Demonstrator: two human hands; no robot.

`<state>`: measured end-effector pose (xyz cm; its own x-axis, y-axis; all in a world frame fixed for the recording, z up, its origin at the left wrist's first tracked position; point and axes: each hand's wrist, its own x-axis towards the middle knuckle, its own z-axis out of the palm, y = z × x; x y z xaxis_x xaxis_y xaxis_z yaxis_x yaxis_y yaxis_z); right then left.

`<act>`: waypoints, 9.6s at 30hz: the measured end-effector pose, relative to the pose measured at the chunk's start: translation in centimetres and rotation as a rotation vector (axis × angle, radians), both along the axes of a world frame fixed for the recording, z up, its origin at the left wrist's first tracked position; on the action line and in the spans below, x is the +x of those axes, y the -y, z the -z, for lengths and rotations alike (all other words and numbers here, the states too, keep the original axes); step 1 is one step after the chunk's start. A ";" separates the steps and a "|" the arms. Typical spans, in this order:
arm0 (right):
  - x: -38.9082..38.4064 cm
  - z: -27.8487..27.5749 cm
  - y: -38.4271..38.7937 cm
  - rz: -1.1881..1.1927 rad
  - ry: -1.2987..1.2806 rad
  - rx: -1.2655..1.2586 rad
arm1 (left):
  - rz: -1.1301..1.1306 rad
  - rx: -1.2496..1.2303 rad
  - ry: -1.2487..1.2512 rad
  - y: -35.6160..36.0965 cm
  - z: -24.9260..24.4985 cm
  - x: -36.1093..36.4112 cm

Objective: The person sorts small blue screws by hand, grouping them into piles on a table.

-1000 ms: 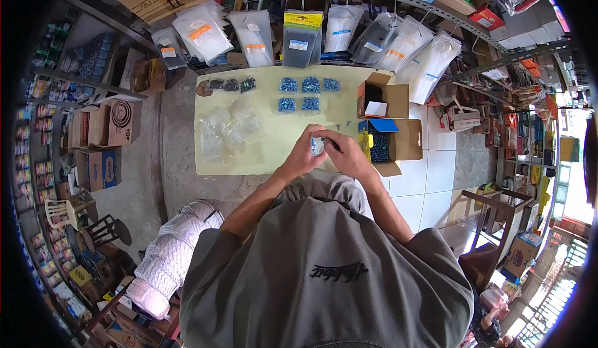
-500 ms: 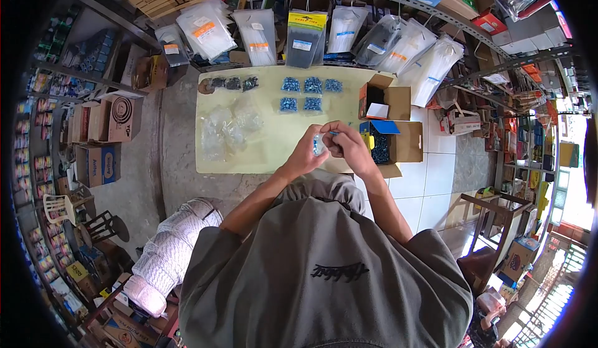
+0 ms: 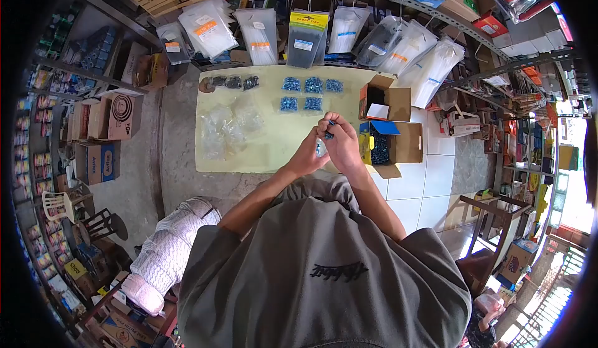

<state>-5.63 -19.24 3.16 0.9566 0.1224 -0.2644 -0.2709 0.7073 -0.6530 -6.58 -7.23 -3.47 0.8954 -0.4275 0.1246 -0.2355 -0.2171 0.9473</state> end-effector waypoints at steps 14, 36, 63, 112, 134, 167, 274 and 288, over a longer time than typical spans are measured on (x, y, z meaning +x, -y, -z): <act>0.0 0.6 -0.1 -0.024 0.166 -0.303 | -0.038 -0.178 -0.026 0.6 0.7 0.3; 0.0 -1.2 0.0 -0.020 0.129 -0.094 | -0.041 -0.061 -0.032 0.2 -0.4 0.2; 0.0 -0.1 0.8 -0.085 0.089 -0.189 | -0.052 -0.057 -0.034 0.1 1.3 0.2; -0.3 -0.6 1.2 -0.185 0.256 -0.409 | -0.017 -0.120 -0.085 0.0 0.6 0.1; 0.7 0.3 4.6 0.069 -0.259 0.214 | -0.031 -0.243 -0.151 0.2 0.6 0.1; -0.5 -2.7 0.4 -0.140 0.320 -1.371 | -0.075 -0.072 0.023 -0.2 0.2 0.1; 1.6 6.7 -0.3 -0.404 0.242 -1.095 | -0.206 -0.057 -0.079 -2.9 10.3 0.8; 0.4 8.8 -0.2 -0.369 0.412 -1.145 | -0.151 0.042 -0.090 -3.2 9.4 0.9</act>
